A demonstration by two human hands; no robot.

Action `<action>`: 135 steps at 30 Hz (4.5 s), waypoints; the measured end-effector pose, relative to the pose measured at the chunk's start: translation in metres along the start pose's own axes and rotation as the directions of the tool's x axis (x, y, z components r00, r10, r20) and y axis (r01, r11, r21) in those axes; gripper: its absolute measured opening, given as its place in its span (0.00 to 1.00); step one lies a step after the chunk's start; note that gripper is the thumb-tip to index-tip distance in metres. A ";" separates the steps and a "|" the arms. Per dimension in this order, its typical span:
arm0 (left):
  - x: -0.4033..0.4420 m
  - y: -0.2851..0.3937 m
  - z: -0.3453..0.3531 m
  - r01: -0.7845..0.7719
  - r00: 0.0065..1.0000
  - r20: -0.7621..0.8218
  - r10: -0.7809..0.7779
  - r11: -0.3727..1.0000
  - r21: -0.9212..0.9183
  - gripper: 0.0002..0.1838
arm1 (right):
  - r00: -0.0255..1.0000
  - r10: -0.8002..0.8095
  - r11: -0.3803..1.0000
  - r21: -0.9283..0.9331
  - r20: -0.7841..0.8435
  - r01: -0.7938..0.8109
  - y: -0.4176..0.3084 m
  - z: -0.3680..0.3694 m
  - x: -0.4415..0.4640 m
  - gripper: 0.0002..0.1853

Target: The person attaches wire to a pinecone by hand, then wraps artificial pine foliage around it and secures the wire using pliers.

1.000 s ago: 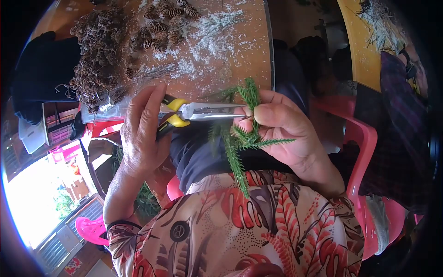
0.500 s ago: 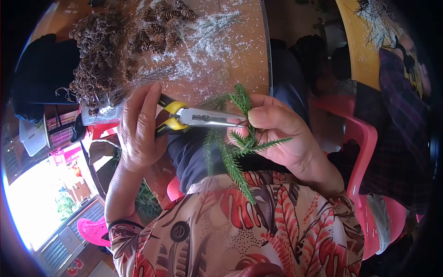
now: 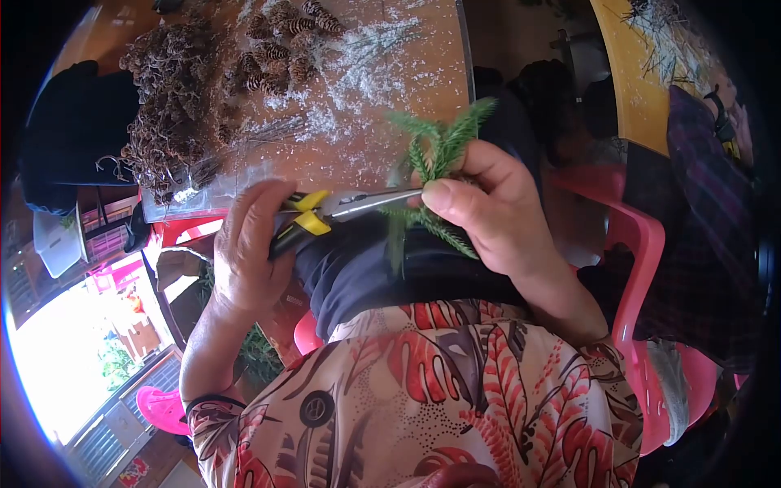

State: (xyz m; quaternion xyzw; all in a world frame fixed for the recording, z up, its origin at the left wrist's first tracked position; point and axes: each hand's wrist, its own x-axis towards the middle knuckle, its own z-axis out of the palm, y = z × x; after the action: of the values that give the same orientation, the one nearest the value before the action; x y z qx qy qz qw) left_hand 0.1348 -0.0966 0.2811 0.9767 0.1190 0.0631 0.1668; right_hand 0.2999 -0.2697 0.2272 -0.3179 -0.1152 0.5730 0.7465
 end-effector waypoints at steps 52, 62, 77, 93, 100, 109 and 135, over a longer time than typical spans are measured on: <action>0.018 -0.019 0.004 -0.330 0.922 -0.096 0.376 0.889 0.317 0.35 | 0.981 0.145 0.925 0.334 0.126 -0.179 0.005 -0.002 0.000 0.14; 0.013 -0.005 0.004 -0.230 0.955 -0.108 0.277 0.919 0.320 0.29 | 0.978 0.177 0.931 0.305 0.107 -0.202 0.008 -0.001 0.000 0.16; -0.011 0.027 -0.050 0.766 0.588 0.722 -0.365 0.539 -0.351 0.21 | 0.835 -0.466 0.523 -0.671 0.292 0.526 0.014 -0.009 0.006 0.10; -0.001 0.009 -0.025 0.141 0.979 0.145 -0.142 0.990 0.016 0.30 | 0.998 -0.037 0.999 0.021 0.046 0.036 0.004 -0.007 0.002 0.12; 0.010 -0.014 -0.020 -0.174 0.985 0.056 0.166 0.906 0.386 0.36 | 0.995 0.070 0.953 0.289 0.073 -0.088 0.006 0.002 0.001 0.12; 0.018 -0.009 -0.017 -0.247 0.957 -0.037 0.287 0.877 0.412 0.29 | 0.984 0.133 0.918 0.360 0.122 -0.169 0.003 0.002 0.001 0.12; 0.010 0.001 -0.017 -0.170 0.985 0.026 0.168 0.958 0.233 0.29 | 0.999 -0.021 0.994 0.109 0.041 0.017 0.011 -0.005 0.004 0.13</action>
State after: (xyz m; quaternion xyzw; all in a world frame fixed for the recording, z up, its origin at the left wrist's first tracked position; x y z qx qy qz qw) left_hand 0.1419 -0.0892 0.2985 0.9964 0.0413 0.0597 0.0447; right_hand 0.2957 -0.2665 0.2158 -0.2638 -0.1026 0.5779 0.7654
